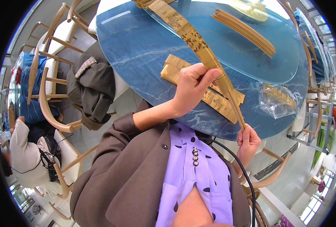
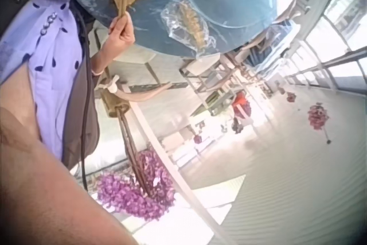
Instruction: The person repeatedly picks up flat bamboo strips and thin bamboo rods from a glass table, aligns them, and slides the rods into slots on the strips. The person handles the items one at a time, stacking completed units on the table.
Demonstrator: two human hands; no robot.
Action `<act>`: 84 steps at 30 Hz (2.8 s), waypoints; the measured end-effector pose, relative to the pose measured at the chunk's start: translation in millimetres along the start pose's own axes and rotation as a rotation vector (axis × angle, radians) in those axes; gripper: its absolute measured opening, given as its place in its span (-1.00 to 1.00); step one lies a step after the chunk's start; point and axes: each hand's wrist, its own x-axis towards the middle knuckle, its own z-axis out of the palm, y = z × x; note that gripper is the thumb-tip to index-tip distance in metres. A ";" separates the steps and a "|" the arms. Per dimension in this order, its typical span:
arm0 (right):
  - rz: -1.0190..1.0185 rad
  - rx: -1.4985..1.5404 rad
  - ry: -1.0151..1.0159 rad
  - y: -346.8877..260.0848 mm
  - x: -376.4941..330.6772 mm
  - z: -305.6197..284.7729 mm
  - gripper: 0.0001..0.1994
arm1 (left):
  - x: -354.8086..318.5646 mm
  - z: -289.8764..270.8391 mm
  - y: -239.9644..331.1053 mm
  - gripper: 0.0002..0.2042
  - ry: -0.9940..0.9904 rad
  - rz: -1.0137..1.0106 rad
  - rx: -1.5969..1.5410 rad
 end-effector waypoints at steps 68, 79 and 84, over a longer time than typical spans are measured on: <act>-0.119 -0.140 0.070 -7.8 -9.5 48.8 -0.74 | 25.5 3.3 14.2 -0.65 0.101 -0.091 -0.097; -0.055 -0.125 -0.084 -13.2 -2.2 58.3 -0.75 | 3.9 19.5 6.9 -0.64 0.031 -0.104 -0.064; -0.284 -0.111 -0.030 -23.7 1.0 62.6 -0.80 | 22.6 0.5 -0.7 -0.64 0.003 -0.210 -0.060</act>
